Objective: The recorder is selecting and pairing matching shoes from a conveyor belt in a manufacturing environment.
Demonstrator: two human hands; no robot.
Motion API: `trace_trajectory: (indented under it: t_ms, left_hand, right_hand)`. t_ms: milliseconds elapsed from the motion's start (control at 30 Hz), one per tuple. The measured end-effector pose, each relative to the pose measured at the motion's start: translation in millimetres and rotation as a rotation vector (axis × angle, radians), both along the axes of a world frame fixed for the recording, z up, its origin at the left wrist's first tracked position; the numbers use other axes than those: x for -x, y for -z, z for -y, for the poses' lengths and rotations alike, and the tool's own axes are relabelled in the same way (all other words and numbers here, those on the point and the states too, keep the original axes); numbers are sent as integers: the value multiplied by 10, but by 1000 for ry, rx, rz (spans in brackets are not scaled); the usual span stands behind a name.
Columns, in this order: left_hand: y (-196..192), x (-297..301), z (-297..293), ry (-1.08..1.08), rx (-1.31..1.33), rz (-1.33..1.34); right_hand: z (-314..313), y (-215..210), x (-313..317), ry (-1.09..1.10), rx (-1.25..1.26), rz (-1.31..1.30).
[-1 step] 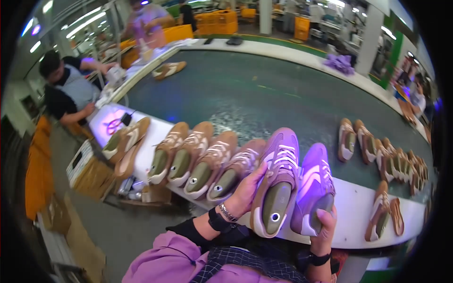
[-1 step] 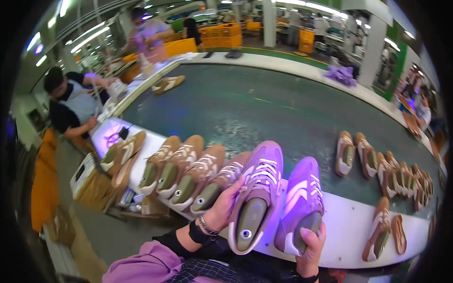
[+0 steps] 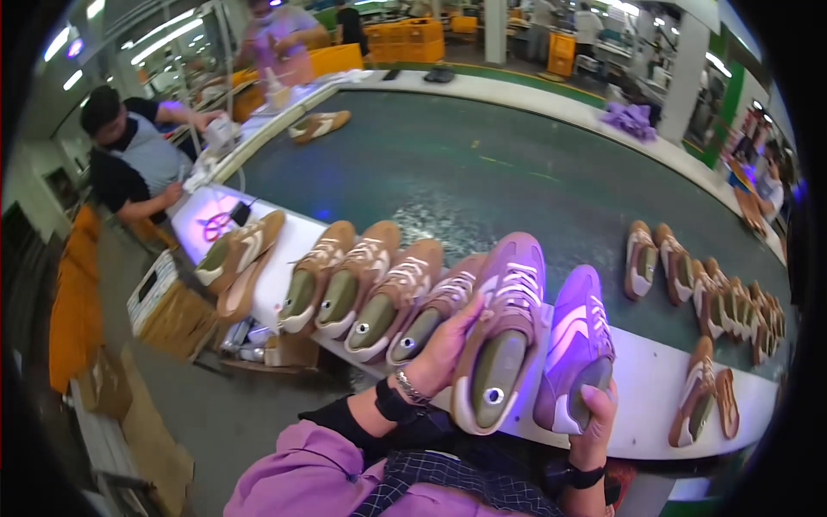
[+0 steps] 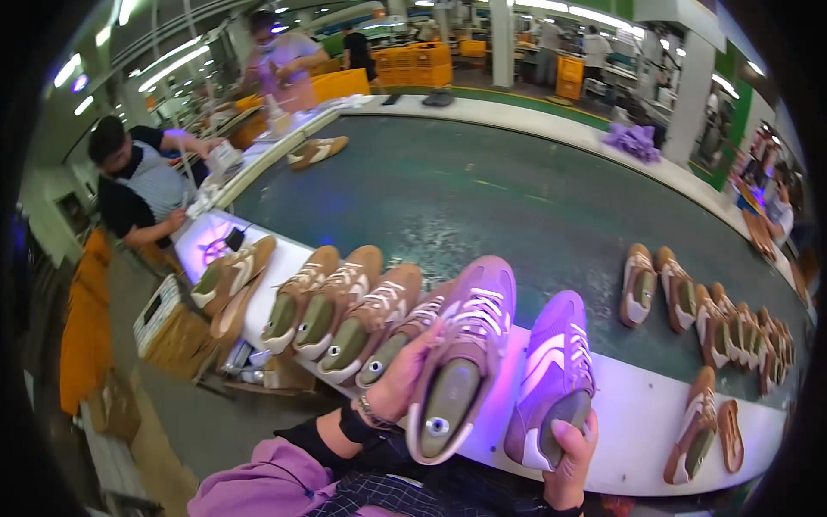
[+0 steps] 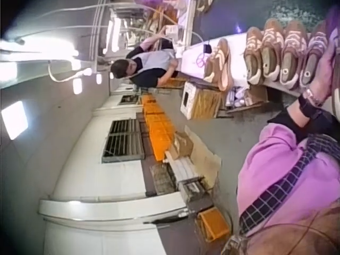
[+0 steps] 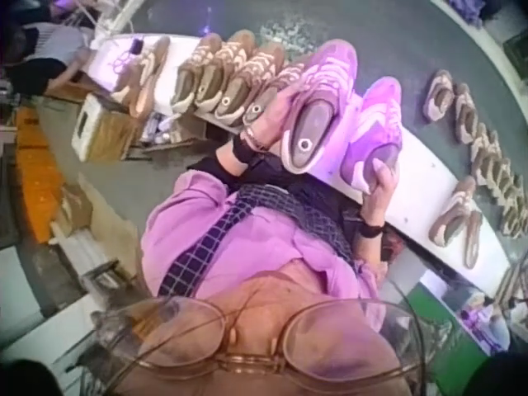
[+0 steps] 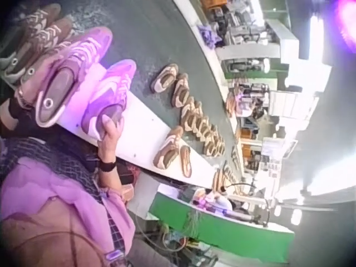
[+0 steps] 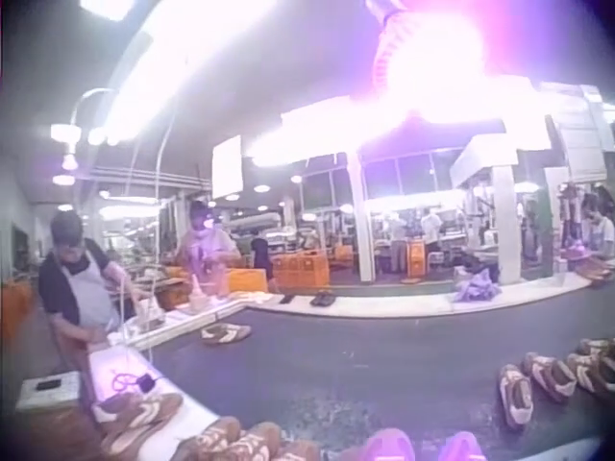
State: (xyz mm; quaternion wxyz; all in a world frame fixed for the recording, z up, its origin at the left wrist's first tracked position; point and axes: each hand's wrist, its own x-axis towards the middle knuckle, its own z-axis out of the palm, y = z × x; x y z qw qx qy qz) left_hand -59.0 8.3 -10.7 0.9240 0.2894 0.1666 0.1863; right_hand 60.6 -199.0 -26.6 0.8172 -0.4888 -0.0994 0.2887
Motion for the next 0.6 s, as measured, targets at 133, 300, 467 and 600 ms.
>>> trace_trajectory:
  t_ms: [133,300,467,600]
  left_hand:
    - [-214,746,-498,-157,-254,-105]
    - [-499,1424,-1372,-210,-351,-232]
    - [-352,1688,-2121,-71,-666,-371]
    - [156,2192,-2393,-43,-934,-590]
  right_hand:
    - [-149,-34,150,-124,41,-10]
    - [-383,-23,462,-231,74,-35]
    - [-619,436,655,-404,97,85]
    - [-696,444,634,-471,310,464]
